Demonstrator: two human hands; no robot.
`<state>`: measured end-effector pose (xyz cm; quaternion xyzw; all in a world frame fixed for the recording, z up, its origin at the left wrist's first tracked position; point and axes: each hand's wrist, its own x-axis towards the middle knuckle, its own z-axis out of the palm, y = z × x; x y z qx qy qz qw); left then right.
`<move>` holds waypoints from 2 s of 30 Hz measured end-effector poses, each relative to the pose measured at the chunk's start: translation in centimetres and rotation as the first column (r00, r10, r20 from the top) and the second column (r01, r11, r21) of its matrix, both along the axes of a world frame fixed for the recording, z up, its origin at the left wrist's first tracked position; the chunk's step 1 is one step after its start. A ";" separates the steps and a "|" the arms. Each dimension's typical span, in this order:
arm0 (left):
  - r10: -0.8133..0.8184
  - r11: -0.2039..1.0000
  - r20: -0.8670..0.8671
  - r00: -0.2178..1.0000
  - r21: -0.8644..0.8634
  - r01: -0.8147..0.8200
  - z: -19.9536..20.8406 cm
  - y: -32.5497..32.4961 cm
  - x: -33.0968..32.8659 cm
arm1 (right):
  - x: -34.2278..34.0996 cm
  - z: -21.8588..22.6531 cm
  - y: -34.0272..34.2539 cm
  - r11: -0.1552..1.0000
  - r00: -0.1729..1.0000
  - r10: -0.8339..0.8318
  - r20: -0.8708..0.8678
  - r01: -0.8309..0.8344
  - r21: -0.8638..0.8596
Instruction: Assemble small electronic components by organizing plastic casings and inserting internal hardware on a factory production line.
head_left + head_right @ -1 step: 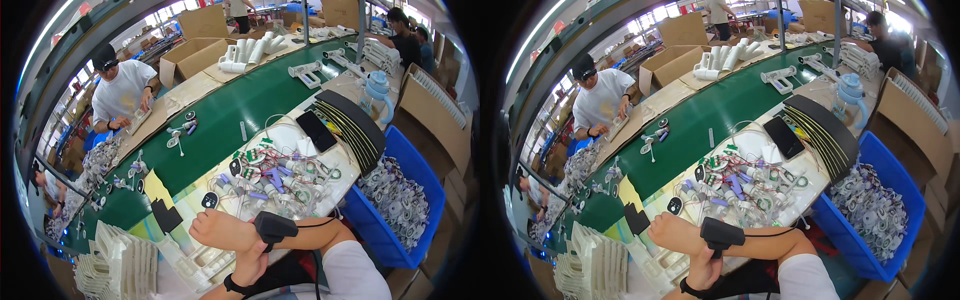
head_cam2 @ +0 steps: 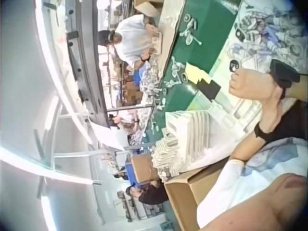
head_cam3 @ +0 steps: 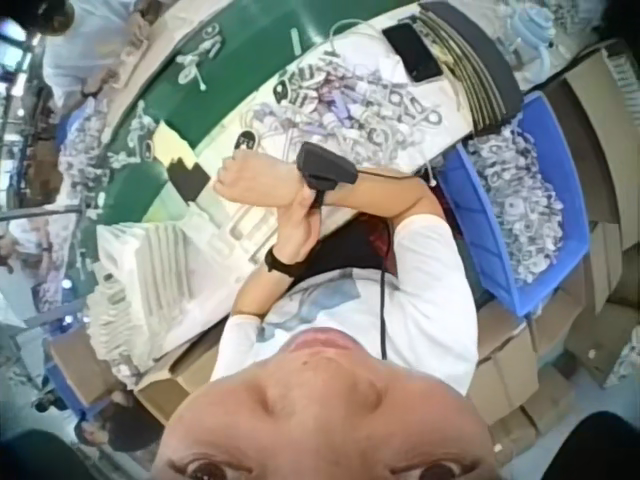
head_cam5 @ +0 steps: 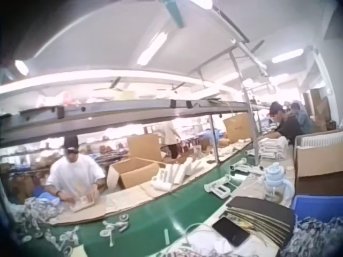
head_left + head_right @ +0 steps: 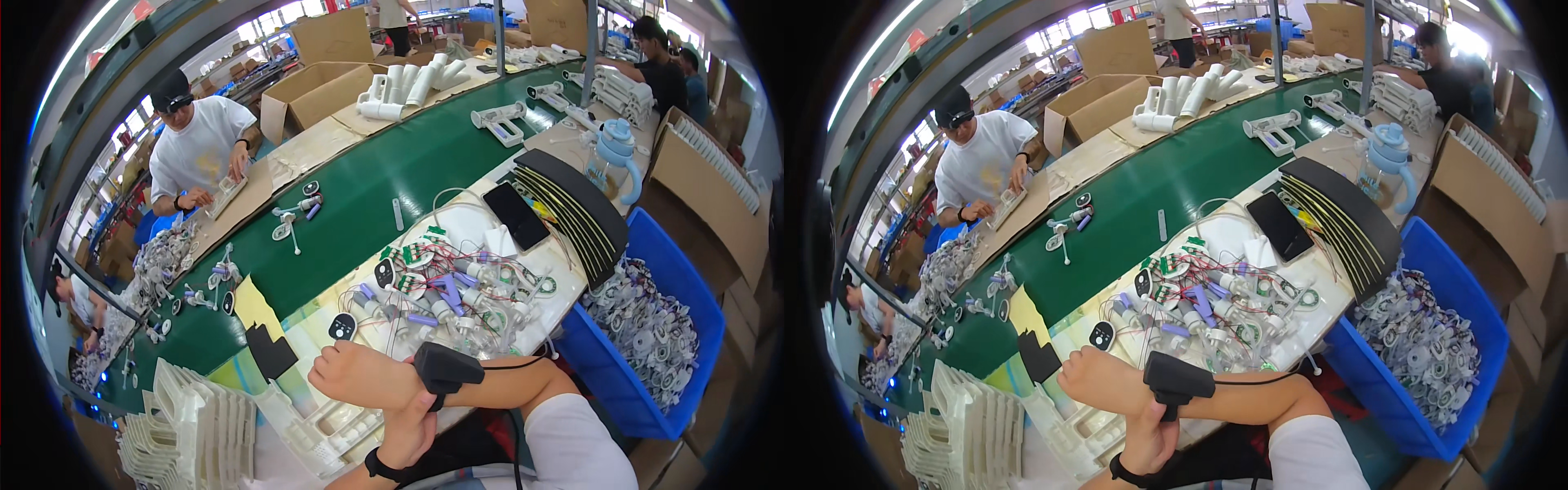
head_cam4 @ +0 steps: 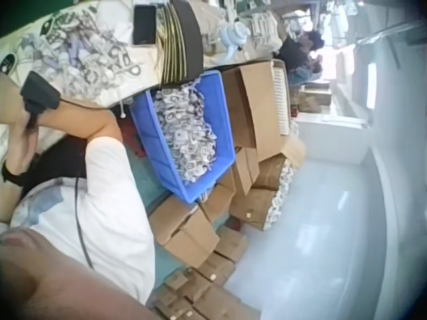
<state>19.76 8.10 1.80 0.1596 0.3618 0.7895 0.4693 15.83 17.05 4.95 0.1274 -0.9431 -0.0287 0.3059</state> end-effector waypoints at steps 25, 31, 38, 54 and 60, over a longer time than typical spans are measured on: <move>-0.494 0.826 -0.835 -0.242 -0.365 -0.429 -1.0 -8.2 -16.7 | -7.8 -7.7 5.5 0.963 0.946 -0.156 0.285 0.211 -0.171; -0.475 0.840 -0.862 -0.178 -0.384 -0.384 -1.0 -8.3 -16.8 | -7.8 -7.5 5.5 0.966 0.947 -0.158 0.279 0.207 -0.154; -0.462 0.846 -0.869 -0.175 -0.373 -0.381 -1.3 -8.3 -17.3 | -6.3 -7.1 6.5 0.980 0.954 -0.074 0.290 0.124 -0.157; -0.426 0.865 -0.885 -0.185 -0.339 -0.370 -2.0 -8.7 -17.6 | -2.2 -3.1 10.9 0.988 0.914 -0.002 0.405 0.065 -0.143; -0.373 0.879 -0.873 -0.315 -0.224 -0.420 1.8 -8.7 -16.0 | -2.7 5.9 5.3 0.997 0.992 -0.070 -0.105 0.072 0.023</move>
